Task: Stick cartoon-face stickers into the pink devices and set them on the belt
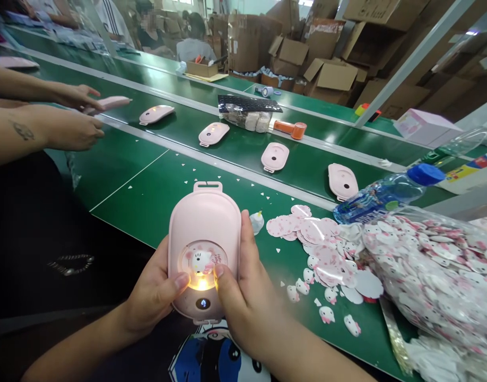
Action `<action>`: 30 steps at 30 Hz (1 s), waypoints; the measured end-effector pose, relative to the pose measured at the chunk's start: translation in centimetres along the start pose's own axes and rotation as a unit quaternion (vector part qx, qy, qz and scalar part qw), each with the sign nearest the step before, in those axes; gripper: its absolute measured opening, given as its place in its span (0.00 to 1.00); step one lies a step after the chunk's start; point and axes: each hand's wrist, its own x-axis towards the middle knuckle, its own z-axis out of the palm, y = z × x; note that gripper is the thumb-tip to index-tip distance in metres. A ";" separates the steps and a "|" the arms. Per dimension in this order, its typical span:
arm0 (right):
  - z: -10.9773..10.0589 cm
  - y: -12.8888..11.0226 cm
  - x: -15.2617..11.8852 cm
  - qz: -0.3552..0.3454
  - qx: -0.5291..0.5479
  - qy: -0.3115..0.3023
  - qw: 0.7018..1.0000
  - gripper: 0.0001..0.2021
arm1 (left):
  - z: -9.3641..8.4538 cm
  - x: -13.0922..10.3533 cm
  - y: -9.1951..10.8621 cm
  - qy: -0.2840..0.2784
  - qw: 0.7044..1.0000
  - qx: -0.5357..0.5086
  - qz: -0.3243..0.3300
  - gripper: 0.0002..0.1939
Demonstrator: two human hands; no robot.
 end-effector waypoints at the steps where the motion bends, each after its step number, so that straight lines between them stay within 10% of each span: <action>1: 0.0 0.0 0.0 -0.002 -0.009 0.001 1.000 0.37 | 0.0 0.0 0.0 0.000 1.000 0.003 0.000 0.26; 20: 0.0 -0.7 -0.1 -0.052 -0.062 -0.047 0.996 0.42 | 1.3 1.0 0.8 0.042 0.997 -0.038 -0.049 0.19; 30: -5.8 1.0 -2.3 -0.153 -0.048 -0.149 0.976 0.32 | -4.4 3.8 2.3 0.207 0.977 0.036 0.017 0.23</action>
